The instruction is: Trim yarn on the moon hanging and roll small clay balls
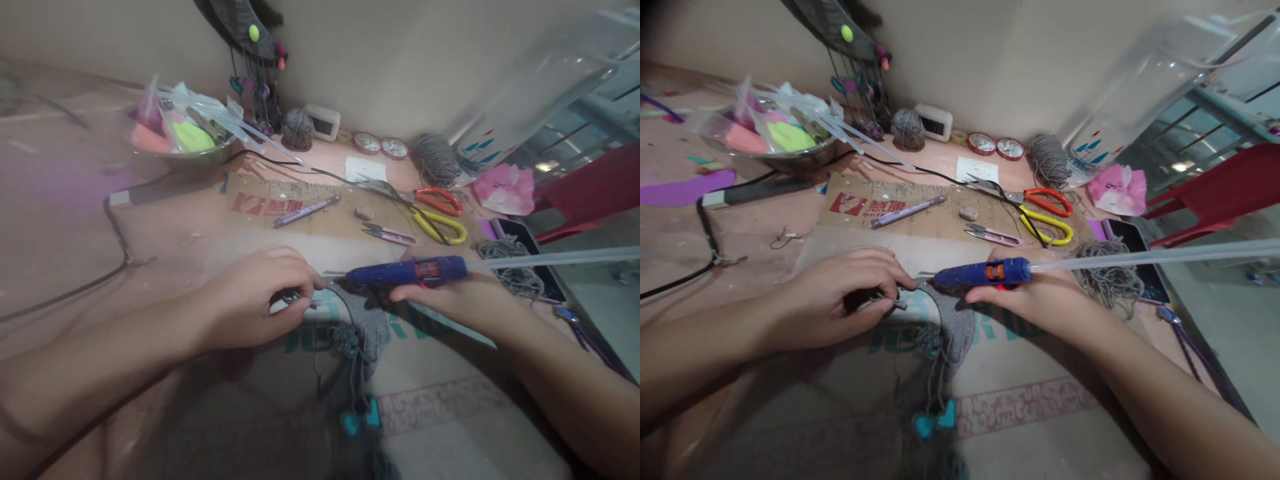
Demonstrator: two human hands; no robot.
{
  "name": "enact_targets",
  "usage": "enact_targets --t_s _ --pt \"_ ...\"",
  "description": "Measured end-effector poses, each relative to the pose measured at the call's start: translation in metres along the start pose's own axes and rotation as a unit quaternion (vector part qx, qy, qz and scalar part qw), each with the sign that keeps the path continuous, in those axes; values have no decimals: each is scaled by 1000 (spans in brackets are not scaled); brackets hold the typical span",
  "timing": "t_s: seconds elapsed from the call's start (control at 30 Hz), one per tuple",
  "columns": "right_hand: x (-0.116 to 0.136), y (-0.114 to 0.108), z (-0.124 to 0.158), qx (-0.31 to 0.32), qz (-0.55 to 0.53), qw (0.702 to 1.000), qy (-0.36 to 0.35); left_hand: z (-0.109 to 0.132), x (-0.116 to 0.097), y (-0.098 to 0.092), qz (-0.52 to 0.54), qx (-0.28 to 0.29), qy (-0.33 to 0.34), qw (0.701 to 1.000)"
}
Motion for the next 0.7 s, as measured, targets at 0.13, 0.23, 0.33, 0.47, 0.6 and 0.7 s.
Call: enact_targets --t_s 0.13,0.23,0.33,0.47,0.6,0.7 --pt "2 -3 0 -5 -5 1000 -2 1 0 0 -1 0 0 1000" --pt "2 -4 2 -1 -3 1000 -11 1 0 0 -4 -2 2 1000" --pt "1 -2 3 2 4 1000 -16 2 -1 -1 -1 -1 3 1000" --pt "-3 4 3 -5 7 1000 -10 2 -1 -1 3 -1 1 1000" --pt "-5 8 4 -27 11 1000 -5 2 -1 0 4 -1 5 1000" --pt "-2 7 3 -27 20 999 11 2 -1 0 4 -6 8 1000"
Point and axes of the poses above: each hand's wrist, its own z-axis away from the middle knuckle, its own y-axis out of the palm, x = y × z, the point moved 1 cm from there along -z, towards the middle knuckle, and after that the axes turned 9 degrees about x, right-handed, at the moved point
